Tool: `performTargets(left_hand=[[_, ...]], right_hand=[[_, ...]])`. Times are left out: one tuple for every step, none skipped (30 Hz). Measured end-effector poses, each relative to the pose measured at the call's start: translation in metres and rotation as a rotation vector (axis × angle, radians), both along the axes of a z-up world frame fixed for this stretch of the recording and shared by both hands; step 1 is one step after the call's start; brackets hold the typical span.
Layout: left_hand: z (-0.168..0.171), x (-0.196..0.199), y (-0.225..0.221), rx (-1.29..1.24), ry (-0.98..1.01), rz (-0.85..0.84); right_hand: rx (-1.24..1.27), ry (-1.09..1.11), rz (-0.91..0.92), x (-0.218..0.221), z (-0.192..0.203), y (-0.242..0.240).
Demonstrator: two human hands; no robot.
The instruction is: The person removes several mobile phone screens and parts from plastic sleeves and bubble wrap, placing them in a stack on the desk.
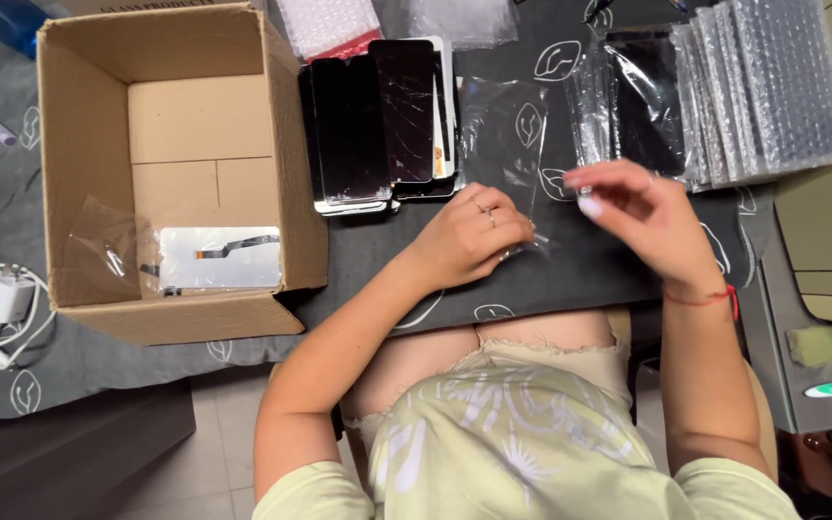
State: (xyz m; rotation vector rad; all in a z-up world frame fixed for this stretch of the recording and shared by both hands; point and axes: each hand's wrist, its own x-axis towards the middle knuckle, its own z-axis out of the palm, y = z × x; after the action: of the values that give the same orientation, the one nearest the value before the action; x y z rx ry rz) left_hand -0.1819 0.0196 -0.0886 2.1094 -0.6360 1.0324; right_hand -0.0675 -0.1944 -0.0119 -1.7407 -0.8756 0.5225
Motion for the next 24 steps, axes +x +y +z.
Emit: performTargets(left_hand=[[-0.004,0.002,-0.002,0.041,0.029,-0.031],[-0.006,0.002,-0.003,0.040,0.028,-0.035],[-0.008,0.003,-0.004,0.064,0.043,-0.054],[-0.010,0.002,-0.004,0.089,0.062,-0.073],[-0.004,-0.001,-0.003,0.089,0.065,-0.075],[0.002,-0.003,-0.002,0.160,0.100,-0.075],[0.008,-0.004,-0.001,0.230,0.136,-0.075],[0.010,-0.005,-0.002,0.226,0.138,-0.077],[0.012,-0.006,-0.003,0.216,0.130,-0.089],[0.016,-0.005,-0.002,0.210,0.115,-0.099],[0.017,-0.005,-0.003,0.211,0.110,-0.099],[0.018,-0.006,-0.003,0.196,0.107,-0.104],[0.019,-0.006,-0.003,0.182,0.104,-0.110],[0.017,-0.006,-0.002,0.181,0.107,-0.108],[0.015,-0.006,-0.001,0.168,0.118,-0.125],[0.012,-0.006,0.000,0.153,0.126,-0.141],[0.008,-0.005,0.001,0.150,0.128,-0.139],[0.004,-0.004,0.002,0.169,0.144,-0.134],[0.000,-0.004,0.003,0.187,0.159,-0.129],[-0.005,-0.003,0.001,0.184,0.162,-0.125],[-0.009,-0.003,0.000,0.163,0.219,-0.092],[-0.014,-0.002,-0.002,0.143,0.275,-0.064],[-0.020,0.000,-0.004,0.143,0.277,-0.065],[-0.027,0.001,-0.005,0.218,0.317,-0.029]], right_hand=[[-0.046,-0.016,-0.055,0.006,0.003,0.003],[-0.047,-0.016,-0.059,0.015,-0.001,0.012],[-0.088,-0.149,-0.021,0.025,-0.005,0.021],[-0.127,-0.278,0.020,0.033,-0.010,0.031],[-0.127,-0.275,0.017,0.045,-0.019,0.043],[-0.245,-0.437,0.033,0.057,-0.028,0.053],[-0.363,-0.597,0.050,0.069,-0.036,0.064],[-0.367,-0.595,0.050,0.077,-0.041,0.073],[-0.413,-0.590,0.036,0.085,-0.046,0.083],[-0.455,-0.593,0.019,0.095,-0.049,0.094],[-0.455,-0.598,0.017,0.100,-0.051,0.099],[-0.514,-0.594,0.031,0.105,-0.053,0.106],[-0.574,-0.590,0.044,0.109,-0.056,0.112],[-0.574,-0.587,0.047,0.115,-0.060,0.115],[-0.576,-0.576,0.045,0.122,-0.065,0.117],[-0.580,-0.566,0.043,0.129,-0.070,0.119],[-0.582,-0.565,0.046,0.136,-0.073,0.119],[-0.539,-0.624,0.012,0.144,-0.076,0.119],[-0.495,-0.682,-0.022,0.151,-0.079,0.119],[-0.496,-0.681,-0.016,0.156,-0.078,0.119],[-0.449,-0.728,-0.064,0.160,-0.076,0.120],[-0.401,-0.775,-0.117,0.165,-0.075,0.119],[-0.402,-0.773,-0.117,0.171,-0.079,0.119],[-0.361,-0.808,-0.120,0.176,-0.083,0.119]])
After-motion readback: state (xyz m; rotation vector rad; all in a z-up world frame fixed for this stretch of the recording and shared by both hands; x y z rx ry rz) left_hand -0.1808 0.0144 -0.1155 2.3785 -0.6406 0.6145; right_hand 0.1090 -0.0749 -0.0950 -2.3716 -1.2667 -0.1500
